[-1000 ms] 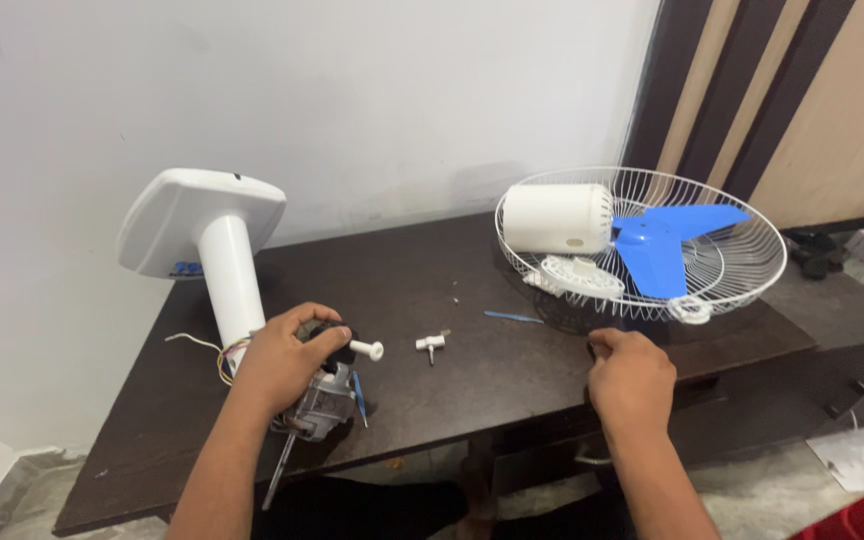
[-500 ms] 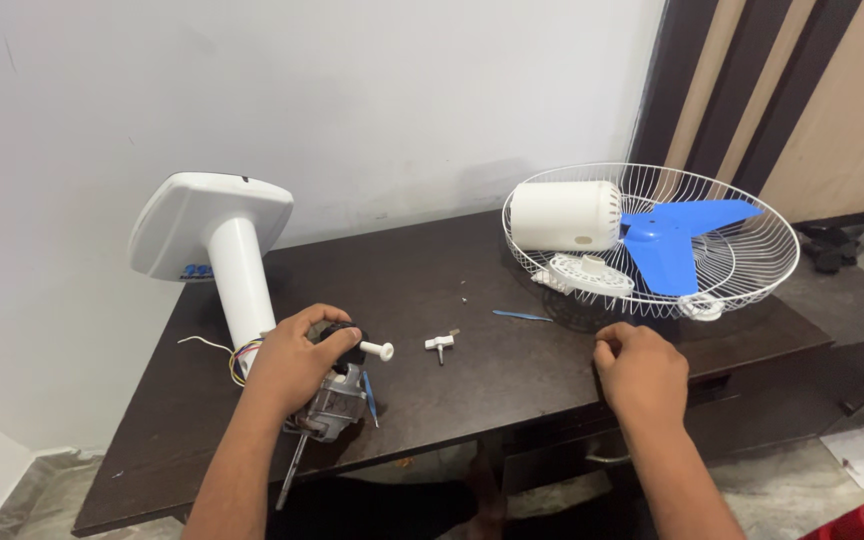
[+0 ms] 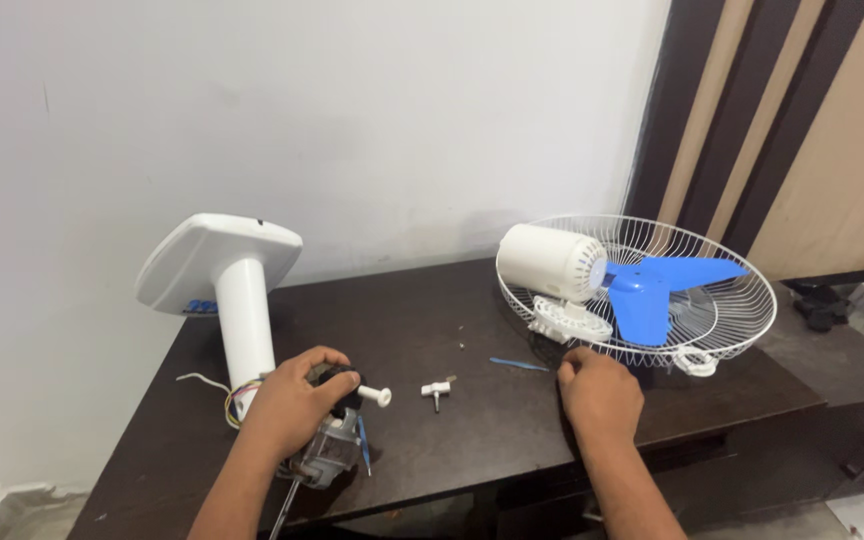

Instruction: The person disassembles a white electric fan by removing the front grille, fan blades, and motor housing components. They use a screwdriver to loosen screws and separate the motor from its casing, placing parts on the table.

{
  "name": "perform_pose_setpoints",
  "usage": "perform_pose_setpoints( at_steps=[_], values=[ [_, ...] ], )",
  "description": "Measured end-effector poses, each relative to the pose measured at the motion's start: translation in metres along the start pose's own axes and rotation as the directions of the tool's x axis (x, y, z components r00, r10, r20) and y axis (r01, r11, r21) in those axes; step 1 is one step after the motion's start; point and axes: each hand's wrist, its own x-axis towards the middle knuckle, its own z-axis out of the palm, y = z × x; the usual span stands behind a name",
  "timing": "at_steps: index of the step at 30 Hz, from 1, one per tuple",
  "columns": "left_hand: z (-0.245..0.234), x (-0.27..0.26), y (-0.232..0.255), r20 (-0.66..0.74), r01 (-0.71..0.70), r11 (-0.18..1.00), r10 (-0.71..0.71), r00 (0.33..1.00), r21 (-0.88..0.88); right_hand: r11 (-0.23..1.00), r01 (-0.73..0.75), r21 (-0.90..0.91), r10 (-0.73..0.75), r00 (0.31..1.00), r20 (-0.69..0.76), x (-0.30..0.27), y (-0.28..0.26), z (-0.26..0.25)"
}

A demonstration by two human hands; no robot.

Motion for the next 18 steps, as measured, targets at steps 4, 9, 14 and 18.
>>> perform_pose_setpoints(
  at_steps=[4,9,14,18],
  values=[
    [-0.001,-0.003,0.003,0.013,0.022,1.0,-0.022,1.0,0.006,0.999,0.019,0.026,-0.019,1.0,-0.021,-0.003,-0.001,-0.002],
    [-0.002,-0.005,0.001,-0.006,-0.026,1.0,0.026,1.0,-0.005,0.995,0.004,0.103,0.0,0.999,-0.046,-0.01,-0.004,-0.007],
    [-0.003,-0.007,0.006,0.008,0.025,1.0,-0.026,1.0,0.006,0.925,0.305,0.227,-0.248,0.937,-0.246,-0.022,-0.017,-0.002],
    [-0.004,-0.006,0.007,-0.003,0.007,1.0,-0.007,1.0,0.008,0.77,0.612,0.179,-0.586,0.79,-0.179,-0.018,-0.037,0.018]
  ],
)
